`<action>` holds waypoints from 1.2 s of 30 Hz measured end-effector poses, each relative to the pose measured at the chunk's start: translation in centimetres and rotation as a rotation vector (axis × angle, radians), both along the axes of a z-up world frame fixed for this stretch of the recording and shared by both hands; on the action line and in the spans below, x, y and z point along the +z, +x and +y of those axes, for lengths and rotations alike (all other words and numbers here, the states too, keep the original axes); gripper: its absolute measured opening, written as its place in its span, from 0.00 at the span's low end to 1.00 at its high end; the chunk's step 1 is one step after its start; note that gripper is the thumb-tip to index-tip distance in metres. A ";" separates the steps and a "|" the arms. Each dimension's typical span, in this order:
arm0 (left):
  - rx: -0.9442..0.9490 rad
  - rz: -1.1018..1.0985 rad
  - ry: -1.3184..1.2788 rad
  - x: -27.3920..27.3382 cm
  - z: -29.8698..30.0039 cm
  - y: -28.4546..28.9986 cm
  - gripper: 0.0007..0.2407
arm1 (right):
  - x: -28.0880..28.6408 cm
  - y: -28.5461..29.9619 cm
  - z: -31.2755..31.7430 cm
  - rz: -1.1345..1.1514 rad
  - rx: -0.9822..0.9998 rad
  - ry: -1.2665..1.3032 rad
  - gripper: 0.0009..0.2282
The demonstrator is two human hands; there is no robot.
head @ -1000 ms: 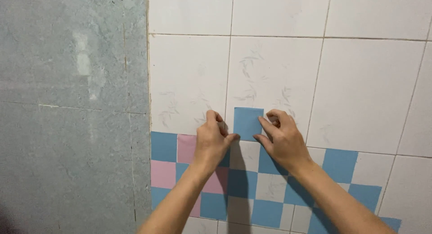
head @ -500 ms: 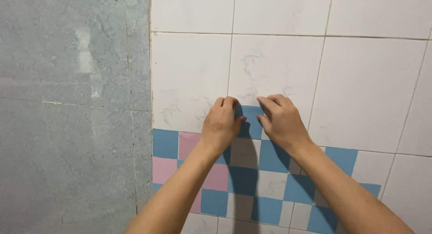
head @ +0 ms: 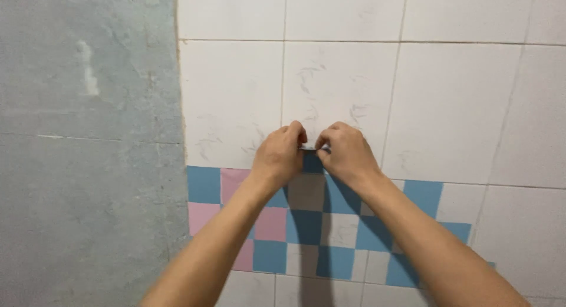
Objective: Cutting, peeling, and applying small rectangular stickers to wall tiles to create a decorative pattern.
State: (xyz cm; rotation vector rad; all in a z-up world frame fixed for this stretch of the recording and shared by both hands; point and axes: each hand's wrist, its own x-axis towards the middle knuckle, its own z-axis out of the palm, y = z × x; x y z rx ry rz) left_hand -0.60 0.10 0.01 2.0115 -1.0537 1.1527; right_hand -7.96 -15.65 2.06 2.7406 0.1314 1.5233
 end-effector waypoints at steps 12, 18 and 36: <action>-0.336 -0.222 -0.059 -3.5 2.4 -9.4 0.07 | -6.6 -12.4 1.1 -0.457 0.422 0.072 0.11; -0.411 0.510 0.066 -4.4 1.4 -13.8 0.01 | -13.5 -13.1 -4.9 0.080 0.531 0.629 0.09; -0.483 0.682 0.156 -8.2 -9.9 -16.9 0.05 | -17.8 -17.0 -16.8 0.219 0.546 0.930 0.05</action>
